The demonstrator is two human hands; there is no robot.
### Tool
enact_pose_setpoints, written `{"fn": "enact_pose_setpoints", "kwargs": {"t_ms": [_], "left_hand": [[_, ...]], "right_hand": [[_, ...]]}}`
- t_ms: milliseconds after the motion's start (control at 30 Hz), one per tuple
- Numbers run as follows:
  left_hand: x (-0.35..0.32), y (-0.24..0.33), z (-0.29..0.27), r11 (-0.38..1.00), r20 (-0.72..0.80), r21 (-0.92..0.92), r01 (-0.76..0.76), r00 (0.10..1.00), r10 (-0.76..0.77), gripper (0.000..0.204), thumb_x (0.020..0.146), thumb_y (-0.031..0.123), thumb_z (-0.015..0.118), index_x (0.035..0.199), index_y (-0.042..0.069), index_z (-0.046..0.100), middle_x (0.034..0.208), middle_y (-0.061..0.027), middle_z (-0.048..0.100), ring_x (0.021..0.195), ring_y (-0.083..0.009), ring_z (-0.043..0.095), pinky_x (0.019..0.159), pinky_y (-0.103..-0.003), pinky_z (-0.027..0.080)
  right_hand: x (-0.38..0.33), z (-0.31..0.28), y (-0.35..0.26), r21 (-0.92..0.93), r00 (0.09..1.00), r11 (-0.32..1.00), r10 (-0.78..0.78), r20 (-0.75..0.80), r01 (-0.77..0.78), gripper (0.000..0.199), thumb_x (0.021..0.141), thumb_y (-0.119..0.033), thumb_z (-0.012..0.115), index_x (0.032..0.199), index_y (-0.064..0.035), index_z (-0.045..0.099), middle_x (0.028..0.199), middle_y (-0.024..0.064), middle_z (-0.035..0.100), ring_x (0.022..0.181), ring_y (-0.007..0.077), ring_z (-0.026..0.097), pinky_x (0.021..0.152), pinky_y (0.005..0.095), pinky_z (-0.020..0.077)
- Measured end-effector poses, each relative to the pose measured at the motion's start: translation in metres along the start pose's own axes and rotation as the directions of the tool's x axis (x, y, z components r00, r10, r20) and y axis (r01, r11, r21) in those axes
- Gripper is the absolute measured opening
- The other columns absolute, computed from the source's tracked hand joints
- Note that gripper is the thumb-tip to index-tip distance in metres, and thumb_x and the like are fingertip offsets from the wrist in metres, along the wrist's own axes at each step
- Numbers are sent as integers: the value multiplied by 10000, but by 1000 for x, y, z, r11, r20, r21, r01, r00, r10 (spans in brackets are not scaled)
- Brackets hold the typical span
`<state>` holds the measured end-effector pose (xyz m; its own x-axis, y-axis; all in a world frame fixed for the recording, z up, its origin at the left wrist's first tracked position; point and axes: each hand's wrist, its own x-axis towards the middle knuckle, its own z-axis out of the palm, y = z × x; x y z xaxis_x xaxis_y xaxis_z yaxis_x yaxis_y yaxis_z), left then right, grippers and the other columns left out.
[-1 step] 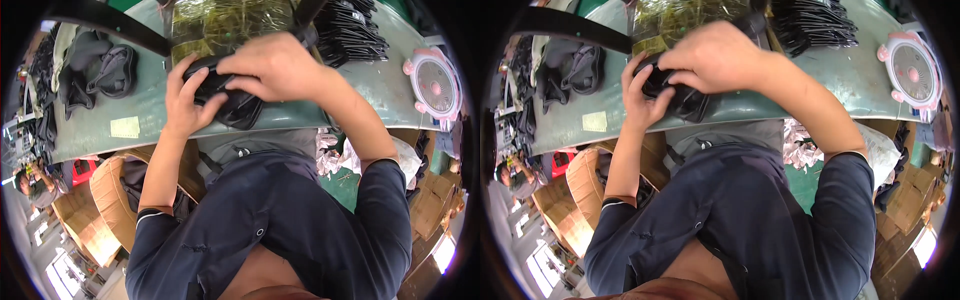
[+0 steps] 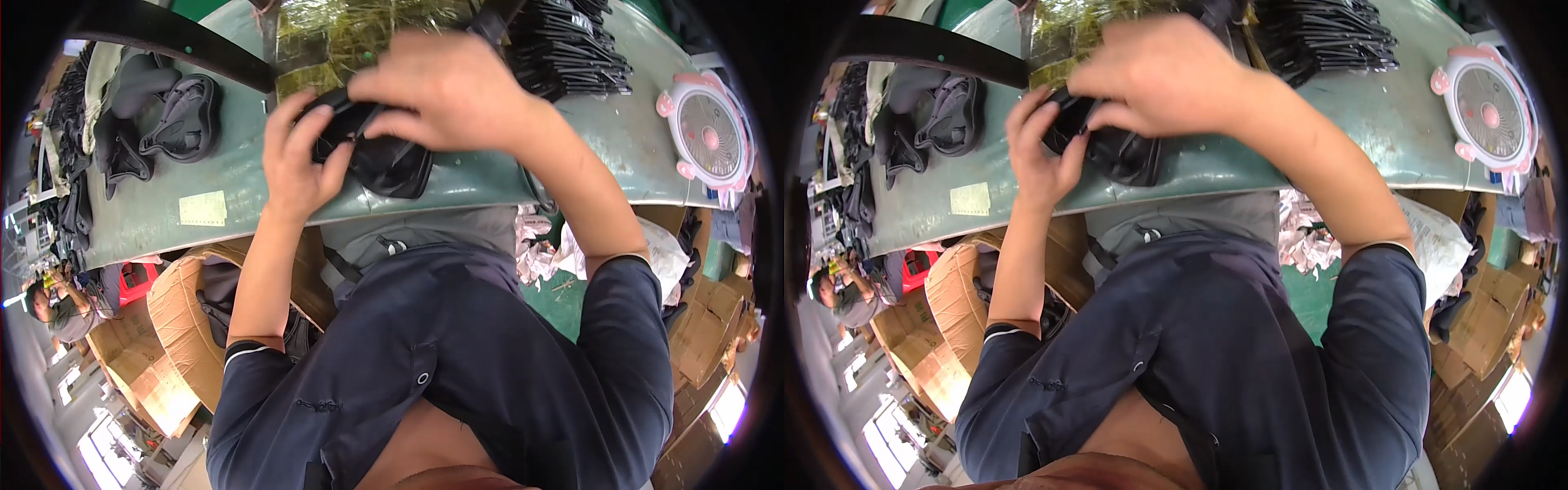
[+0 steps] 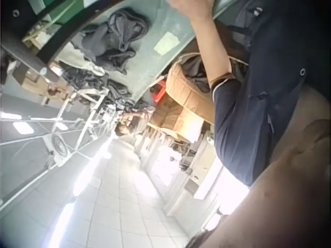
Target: Assembling bicycle seats by manually inserting rails and using a press machine to secure components.
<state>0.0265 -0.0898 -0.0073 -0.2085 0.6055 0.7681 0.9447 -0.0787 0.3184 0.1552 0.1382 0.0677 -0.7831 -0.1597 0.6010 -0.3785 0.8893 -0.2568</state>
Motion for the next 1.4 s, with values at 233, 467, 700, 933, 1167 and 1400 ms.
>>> {"fn": "enact_pose_setpoints", "kwargs": {"t_ms": [233,467,700,933,1167,1400], "left_hand": [[24,51,34,898,-109,126,422,906,-410,412,864,218,858,1208,75,682,1285,-232,599,1186,-415,568,1031,-487,452],[58,-6,60,936,-123,213,282,958,-260,299,864,183,828,664,15,685,1145,-185,734,977,-389,681,882,-458,531],[60,-25,73,952,-191,146,268,952,-239,214,865,138,825,767,15,680,1167,-203,720,984,-381,702,855,-420,558],[58,-11,67,850,-309,-319,419,802,-512,458,860,245,846,1211,17,660,1239,-217,684,1139,-394,668,1007,-442,527],[79,-16,28,688,55,-31,725,688,-724,525,851,320,808,1259,1,721,1188,-184,775,1035,-212,733,951,-318,545],[93,47,-22,123,754,-491,862,492,-436,424,1021,283,726,1279,-53,707,1074,-71,773,1008,-97,688,895,-188,498]], "right_hand": [[-35,36,-34,-158,862,864,428,-271,-478,503,878,-313,789,1191,51,642,1172,260,663,940,412,731,801,445,624],[-12,59,13,-155,813,836,443,-377,-527,257,816,-190,759,1028,-58,698,1035,106,713,873,326,736,726,427,618],[-7,72,38,-114,777,887,323,-540,-448,377,829,-290,813,1075,-34,684,1094,157,735,877,338,748,713,421,623],[-10,58,17,163,736,826,557,-385,-540,827,930,-515,770,1452,75,517,1364,300,645,1200,452,681,981,467,575],[-23,22,-1,318,776,828,550,-308,-461,569,968,-308,717,1383,58,586,1286,278,676,1123,448,694,955,465,578],[-100,-14,-23,17,898,961,265,-351,-277,635,878,-36,662,1498,-29,521,1423,250,626,1331,451,575,1160,500,441]]}}
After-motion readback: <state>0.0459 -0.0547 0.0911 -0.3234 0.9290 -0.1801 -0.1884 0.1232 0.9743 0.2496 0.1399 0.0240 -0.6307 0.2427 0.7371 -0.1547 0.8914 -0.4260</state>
